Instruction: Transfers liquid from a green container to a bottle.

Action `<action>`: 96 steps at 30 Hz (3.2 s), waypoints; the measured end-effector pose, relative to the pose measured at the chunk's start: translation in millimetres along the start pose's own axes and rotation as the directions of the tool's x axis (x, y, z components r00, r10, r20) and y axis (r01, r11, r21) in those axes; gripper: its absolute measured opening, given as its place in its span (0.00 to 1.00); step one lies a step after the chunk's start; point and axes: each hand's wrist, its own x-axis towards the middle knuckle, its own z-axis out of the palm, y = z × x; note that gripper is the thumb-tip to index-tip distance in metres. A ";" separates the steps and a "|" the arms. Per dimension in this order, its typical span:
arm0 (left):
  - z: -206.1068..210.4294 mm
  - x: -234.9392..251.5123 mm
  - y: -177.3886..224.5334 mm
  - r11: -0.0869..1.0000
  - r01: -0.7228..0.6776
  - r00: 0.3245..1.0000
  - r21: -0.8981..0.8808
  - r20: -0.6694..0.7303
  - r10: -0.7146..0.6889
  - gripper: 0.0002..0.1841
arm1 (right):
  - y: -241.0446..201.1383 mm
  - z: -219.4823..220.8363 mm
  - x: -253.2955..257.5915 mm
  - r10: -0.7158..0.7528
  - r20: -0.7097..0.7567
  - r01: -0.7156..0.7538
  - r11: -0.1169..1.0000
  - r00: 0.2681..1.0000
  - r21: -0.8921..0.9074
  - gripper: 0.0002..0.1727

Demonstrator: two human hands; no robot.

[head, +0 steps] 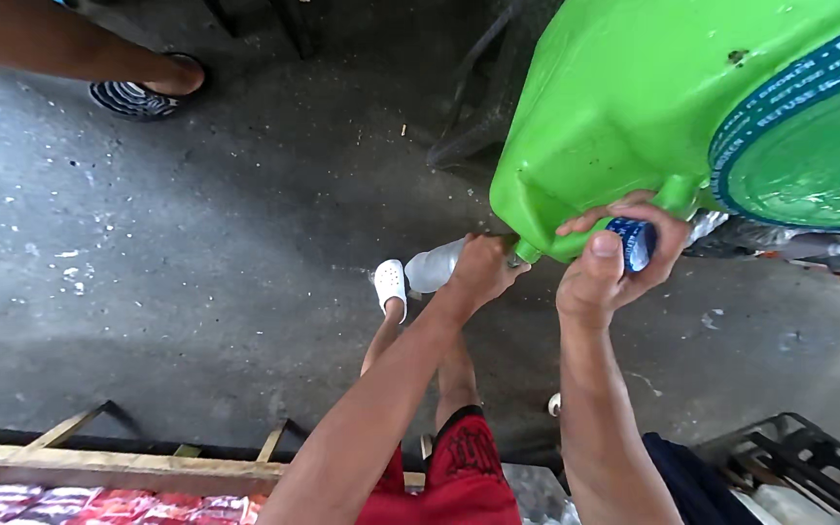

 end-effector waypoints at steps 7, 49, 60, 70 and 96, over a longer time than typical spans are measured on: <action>2.4 -0.3 -4.8 1.000 -0.020 0.999 -0.017 -0.027 0.020 0.15 | 0.0 1.3 -3.4 -0.005 0.012 0.005 1.000 1.000 -0.015 0.16; 14.3 -4.1 -24.9 0.998 -0.046 0.998 -0.042 -0.050 0.044 0.12 | 6.6 3.6 -25.6 -0.030 0.026 0.031 0.998 0.999 -0.053 0.16; 14.2 -5.2 -28.7 0.998 -0.038 0.999 -0.052 -0.036 0.036 0.13 | 7.8 5.1 -30.8 -0.028 0.029 0.030 0.996 0.999 -0.079 0.16; 16.3 -4.7 -33.3 0.999 -0.040 0.999 -0.037 -0.031 0.039 0.12 | 9.5 5.9 -35.1 -0.027 0.029 0.029 0.998 0.999 -0.062 0.17; 18.9 -11.4 -37.4 0.996 -0.067 0.996 -0.057 -0.068 0.063 0.11 | 10.4 6.6 -42.2 -0.017 0.039 0.019 0.999 0.999 -0.051 0.16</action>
